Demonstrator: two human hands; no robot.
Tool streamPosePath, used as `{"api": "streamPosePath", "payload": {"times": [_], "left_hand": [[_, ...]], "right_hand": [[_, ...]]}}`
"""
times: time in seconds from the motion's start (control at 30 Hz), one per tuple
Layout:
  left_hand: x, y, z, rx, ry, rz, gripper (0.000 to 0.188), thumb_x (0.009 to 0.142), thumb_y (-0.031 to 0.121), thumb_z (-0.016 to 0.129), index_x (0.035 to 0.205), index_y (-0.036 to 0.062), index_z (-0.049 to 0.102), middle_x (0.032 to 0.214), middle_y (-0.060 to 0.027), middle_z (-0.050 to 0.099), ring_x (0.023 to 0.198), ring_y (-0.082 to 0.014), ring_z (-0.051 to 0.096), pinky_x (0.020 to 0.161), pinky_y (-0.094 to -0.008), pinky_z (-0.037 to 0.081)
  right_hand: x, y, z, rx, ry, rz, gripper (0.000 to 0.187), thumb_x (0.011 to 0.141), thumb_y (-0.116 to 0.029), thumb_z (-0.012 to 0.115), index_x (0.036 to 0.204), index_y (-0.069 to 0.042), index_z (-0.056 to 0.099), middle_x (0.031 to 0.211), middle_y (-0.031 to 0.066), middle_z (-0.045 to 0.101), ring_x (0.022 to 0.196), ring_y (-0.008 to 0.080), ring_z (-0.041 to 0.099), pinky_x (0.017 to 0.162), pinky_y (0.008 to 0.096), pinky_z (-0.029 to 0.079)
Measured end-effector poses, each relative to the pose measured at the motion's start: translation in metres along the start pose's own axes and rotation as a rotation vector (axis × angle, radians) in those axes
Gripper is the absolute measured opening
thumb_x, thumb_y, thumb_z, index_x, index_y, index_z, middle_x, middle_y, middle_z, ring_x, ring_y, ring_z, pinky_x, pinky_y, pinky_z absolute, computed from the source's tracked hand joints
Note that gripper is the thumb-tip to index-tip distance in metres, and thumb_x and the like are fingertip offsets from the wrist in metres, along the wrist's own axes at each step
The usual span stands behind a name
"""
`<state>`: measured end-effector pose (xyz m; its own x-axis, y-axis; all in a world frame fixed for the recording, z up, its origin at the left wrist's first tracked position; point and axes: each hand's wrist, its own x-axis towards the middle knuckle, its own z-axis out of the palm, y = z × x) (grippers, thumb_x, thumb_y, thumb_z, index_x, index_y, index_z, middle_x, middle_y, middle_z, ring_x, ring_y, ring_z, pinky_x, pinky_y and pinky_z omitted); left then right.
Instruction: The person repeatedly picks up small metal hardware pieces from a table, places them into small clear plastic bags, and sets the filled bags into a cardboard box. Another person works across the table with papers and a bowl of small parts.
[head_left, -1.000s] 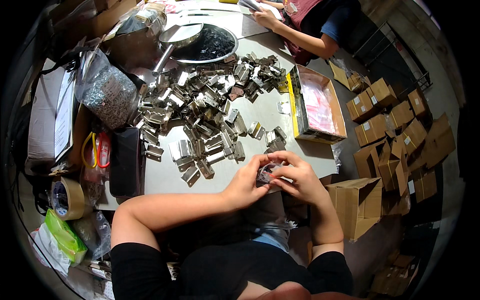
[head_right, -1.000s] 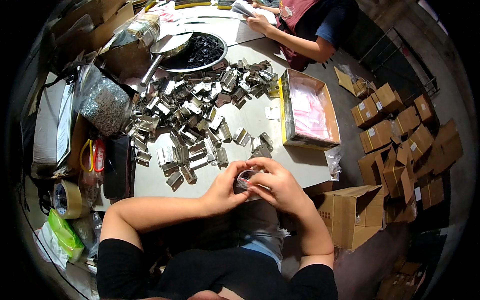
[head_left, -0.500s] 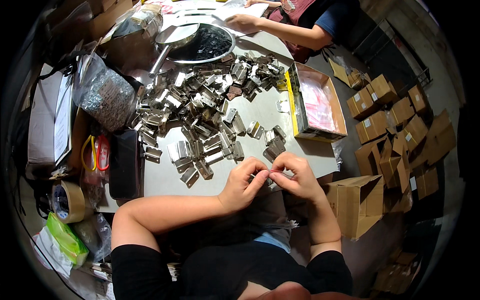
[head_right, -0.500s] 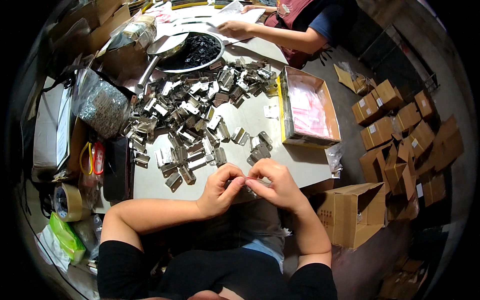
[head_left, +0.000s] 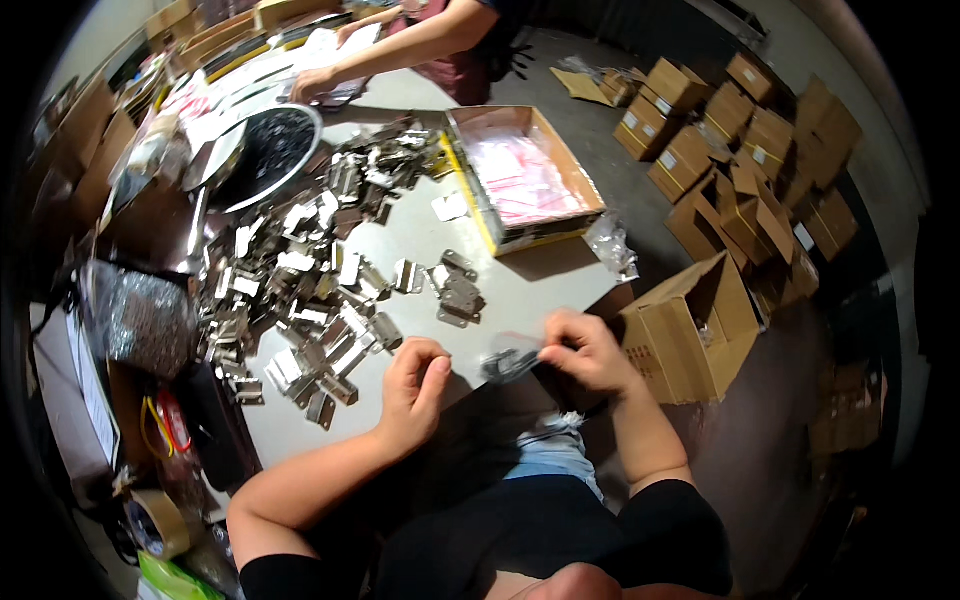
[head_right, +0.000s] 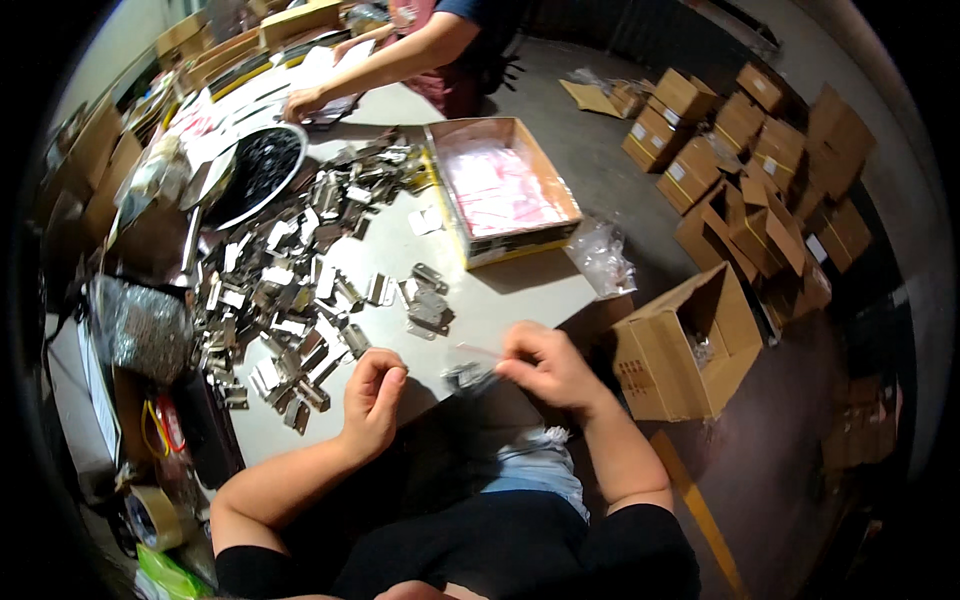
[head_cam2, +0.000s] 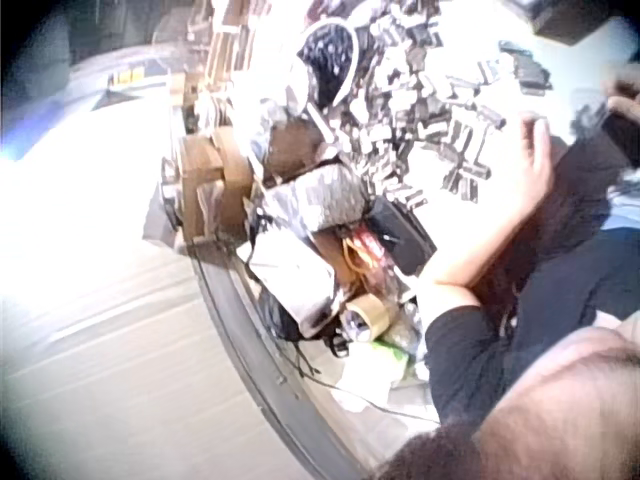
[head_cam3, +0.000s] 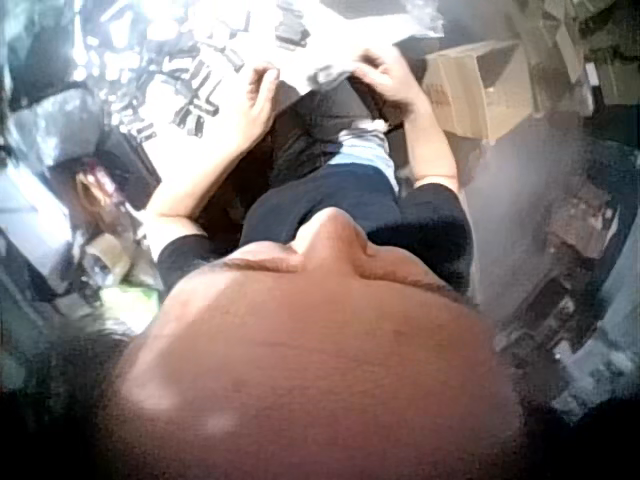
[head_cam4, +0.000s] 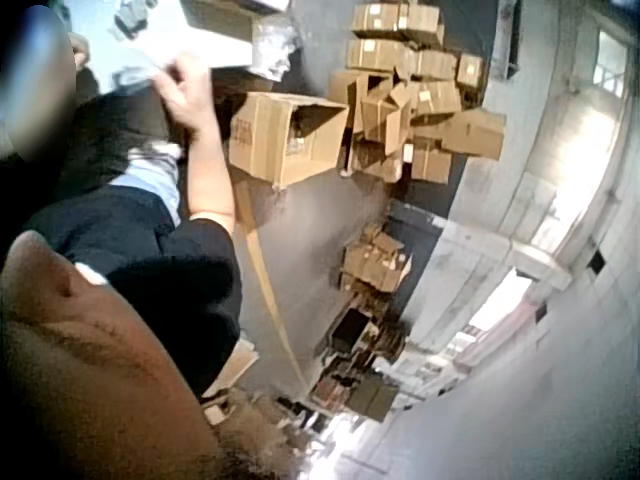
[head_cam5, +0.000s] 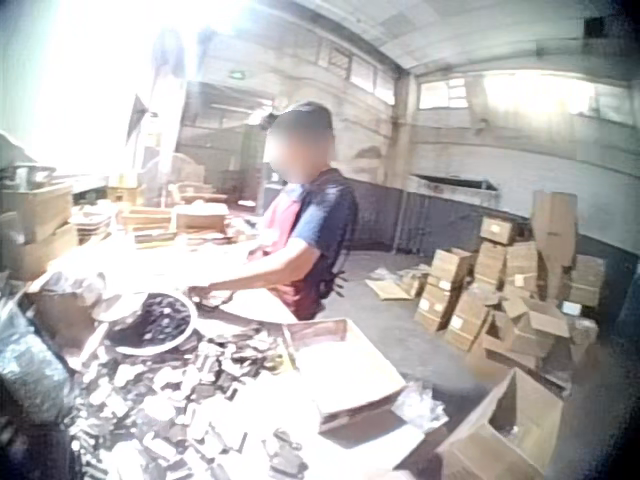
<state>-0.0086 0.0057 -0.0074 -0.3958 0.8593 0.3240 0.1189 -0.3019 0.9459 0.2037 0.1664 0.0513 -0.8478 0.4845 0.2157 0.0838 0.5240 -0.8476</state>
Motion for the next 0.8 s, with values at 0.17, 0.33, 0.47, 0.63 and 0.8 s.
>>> {"api": "streamPosePath", "payload": {"times": [0.17, 0.33, 0.47, 0.63, 0.8], "left_hand": [[-0.004, 0.001, 0.005, -0.132, 0.011, -0.082, 0.009, 0.095, 0.008, 0.056, 0.099, 0.0005, 0.053, 0.086, -0.0039, 0.055, 0.076, -0.0096, 0.051, 0.069, -0.0236, 0.043], [-0.004, 0.003, 0.007, -0.163, 0.006, -0.121, 0.013, 0.095, 0.010, 0.058, 0.102, 0.0011, 0.052, 0.084, -0.0012, 0.055, 0.073, -0.0064, 0.049, 0.066, -0.0218, 0.042], [-0.006, -0.003, 0.005, -0.141, -0.006, -0.132, 0.015, 0.095, 0.011, 0.059, 0.103, 0.0010, 0.053, 0.084, -0.0021, 0.056, 0.074, -0.0072, 0.051, 0.067, -0.0226, 0.043], [-0.005, -0.005, 0.004, -0.080, -0.001, -0.116, 0.018, 0.093, 0.013, 0.060, 0.104, 0.0000, 0.054, 0.085, -0.0055, 0.058, 0.073, -0.0120, 0.055, 0.068, -0.0263, 0.046], [-0.004, -0.008, 0.004, -0.034, -0.031, -0.104, 0.019, 0.093, 0.014, 0.062, 0.104, -0.0002, 0.054, 0.083, -0.0071, 0.058, 0.071, -0.0133, 0.054, 0.066, -0.0272, 0.046]], "right_hand": [[-0.064, 0.000, -0.089, -0.225, 0.574, 0.277, 0.020, 0.085, -0.012, 0.070, 0.075, -0.005, 0.054, 0.072, -0.0035, 0.050, 0.066, 0.0059, 0.044, 0.057, 0.0230, 0.037], [-0.076, 0.010, -0.141, -0.855, 0.911, 0.393, 0.021, 0.083, -0.014, 0.068, 0.075, 0.000, 0.053, 0.068, 0.0109, 0.053, 0.060, 0.0224, 0.050, 0.058, 0.0351, 0.041], [0.006, 0.031, -0.119, -0.625, 0.654, 0.190, 0.015, 0.082, -0.013, 0.068, 0.084, 0.001, 0.062, 0.076, 0.0129, 0.060, 0.067, 0.0232, 0.058, 0.064, 0.0348, 0.047], [0.124, 0.051, -0.086, -0.716, 0.362, -0.009, 0.021, 0.078, -0.016, 0.069, 0.091, 0.001, 0.067, 0.089, 0.0145, 0.066, 0.082, 0.0293, 0.063, 0.074, 0.0352, 0.049], [0.181, 0.084, -0.106, -0.689, -0.091, 0.392, 0.030, 0.075, -0.022, 0.072, 0.096, 0.000, 0.069, 0.085, 0.0129, 0.068, 0.078, 0.0233, 0.065, 0.071, 0.0334, 0.050]]}}
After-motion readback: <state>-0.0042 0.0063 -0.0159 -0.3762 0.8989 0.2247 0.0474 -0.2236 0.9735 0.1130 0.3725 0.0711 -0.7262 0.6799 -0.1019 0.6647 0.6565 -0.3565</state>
